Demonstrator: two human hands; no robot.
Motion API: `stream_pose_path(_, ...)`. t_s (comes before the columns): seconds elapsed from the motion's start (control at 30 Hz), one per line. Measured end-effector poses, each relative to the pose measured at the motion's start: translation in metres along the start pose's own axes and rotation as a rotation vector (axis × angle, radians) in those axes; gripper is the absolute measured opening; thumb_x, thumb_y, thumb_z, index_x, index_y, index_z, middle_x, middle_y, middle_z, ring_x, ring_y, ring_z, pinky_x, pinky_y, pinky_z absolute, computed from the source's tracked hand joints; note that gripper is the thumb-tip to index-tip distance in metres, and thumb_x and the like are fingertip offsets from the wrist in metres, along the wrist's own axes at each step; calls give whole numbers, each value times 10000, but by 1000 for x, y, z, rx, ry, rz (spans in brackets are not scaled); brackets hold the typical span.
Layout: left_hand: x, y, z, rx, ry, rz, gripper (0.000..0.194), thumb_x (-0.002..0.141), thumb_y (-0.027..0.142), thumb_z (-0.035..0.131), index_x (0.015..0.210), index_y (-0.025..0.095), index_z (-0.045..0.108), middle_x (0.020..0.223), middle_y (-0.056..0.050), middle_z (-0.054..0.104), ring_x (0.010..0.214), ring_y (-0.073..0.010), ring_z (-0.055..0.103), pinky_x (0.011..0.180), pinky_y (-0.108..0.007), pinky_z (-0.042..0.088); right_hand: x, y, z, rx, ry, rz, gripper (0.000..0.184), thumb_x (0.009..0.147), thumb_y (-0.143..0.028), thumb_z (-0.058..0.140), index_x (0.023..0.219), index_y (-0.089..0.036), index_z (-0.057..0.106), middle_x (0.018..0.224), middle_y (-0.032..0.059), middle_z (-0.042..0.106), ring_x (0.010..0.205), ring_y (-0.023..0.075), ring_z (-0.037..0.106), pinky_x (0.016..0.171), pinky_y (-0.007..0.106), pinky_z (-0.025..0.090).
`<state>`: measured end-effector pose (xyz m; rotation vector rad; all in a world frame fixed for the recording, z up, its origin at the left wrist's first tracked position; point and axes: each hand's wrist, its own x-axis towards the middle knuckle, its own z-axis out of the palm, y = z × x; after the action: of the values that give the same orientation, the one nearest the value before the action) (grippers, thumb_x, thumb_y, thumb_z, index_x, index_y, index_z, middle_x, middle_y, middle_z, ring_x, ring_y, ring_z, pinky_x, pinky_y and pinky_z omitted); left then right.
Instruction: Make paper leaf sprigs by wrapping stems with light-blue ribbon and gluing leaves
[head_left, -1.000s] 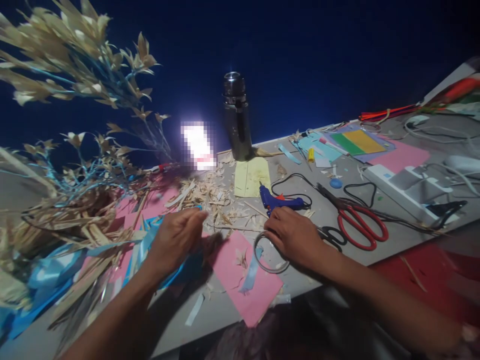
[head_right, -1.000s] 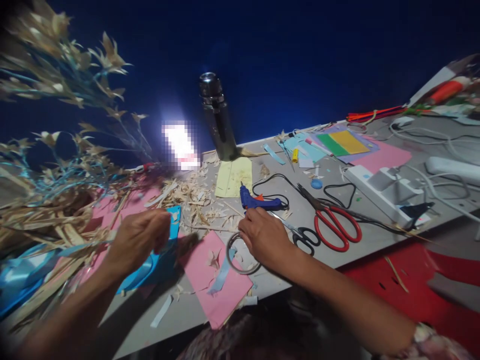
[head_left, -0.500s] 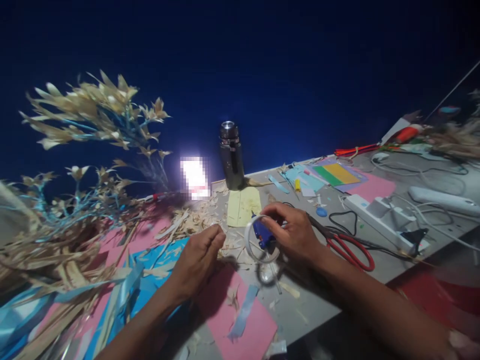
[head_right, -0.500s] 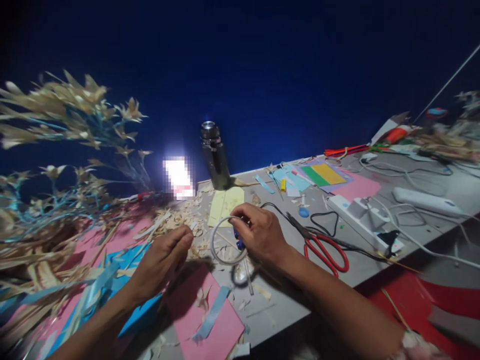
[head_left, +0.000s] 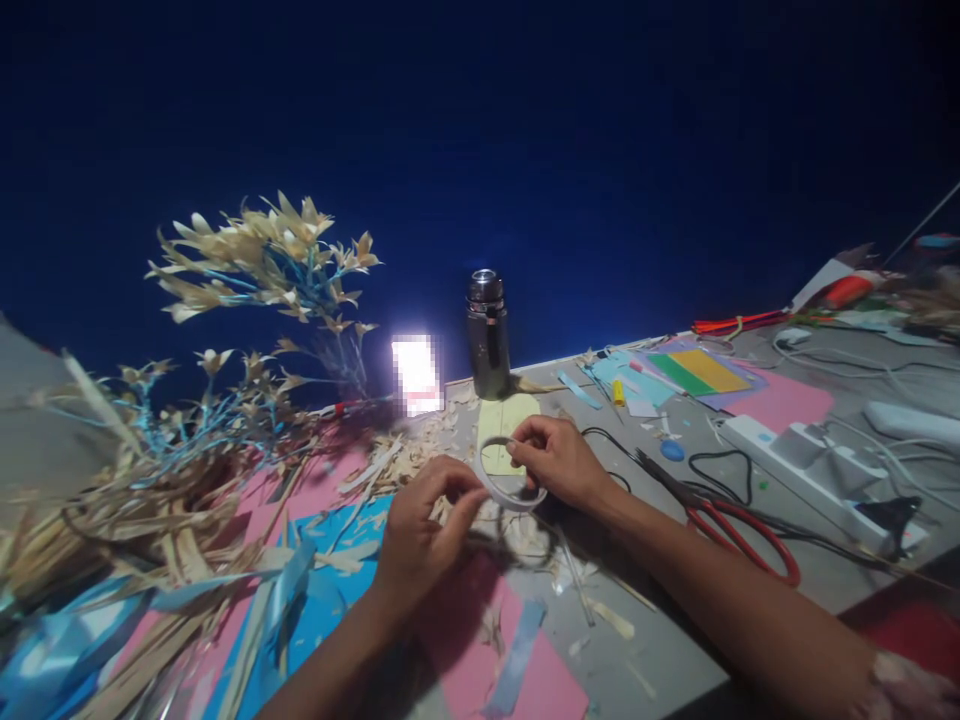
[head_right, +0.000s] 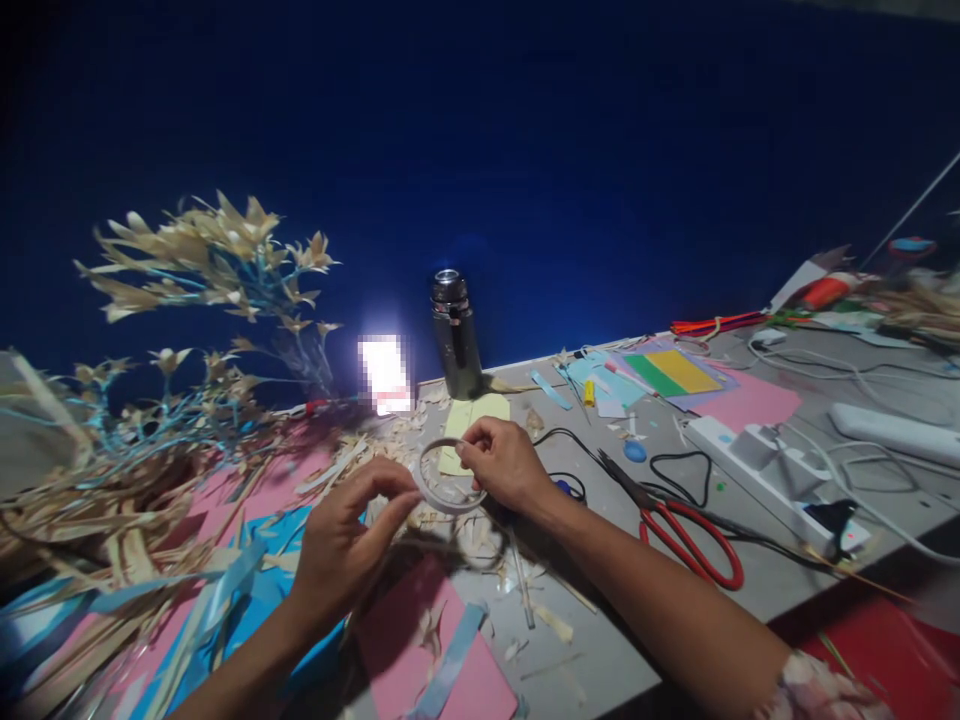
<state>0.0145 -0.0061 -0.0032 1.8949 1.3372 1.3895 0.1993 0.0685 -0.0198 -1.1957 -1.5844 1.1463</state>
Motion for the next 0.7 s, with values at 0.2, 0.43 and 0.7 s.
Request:
stream_pose_path(0.2, 8, -23, -9, 44, 65, -172, 319, 949, 346, 511, 649, 236, 509, 534, 35, 546, 533, -162, 516, 585, -291, 410, -1, 9, -1, -5, 49, -85, 54, 811, -194, 627, 763, -177, 609, 559, -58, 552, 435, 95, 501, 438, 207, 366)
stream_pose_path(0.43, 13, -27, -6, -239, 10, -308, 153, 851, 307, 662, 741, 200, 659, 657, -2, 698, 553, -156, 608, 573, -286, 500, -15, 12, 2, -54, 194, -359, 94, 830, -275, 681, 841, -182, 681, 731, 4, 669, 619, 139, 561, 595, 258, 446)
stream_pose_path(0.7, 6, -19, 0, -425, 83, -409, 306, 826, 384, 705, 629, 210, 547, 481, 44, 575, 430, -132, 556, 458, -246, 465, -24, 12, 8, -83, 156, -482, 50, 831, -196, 678, 871, -194, 709, 786, 19, 727, 659, 144, 624, 627, 255, 484)
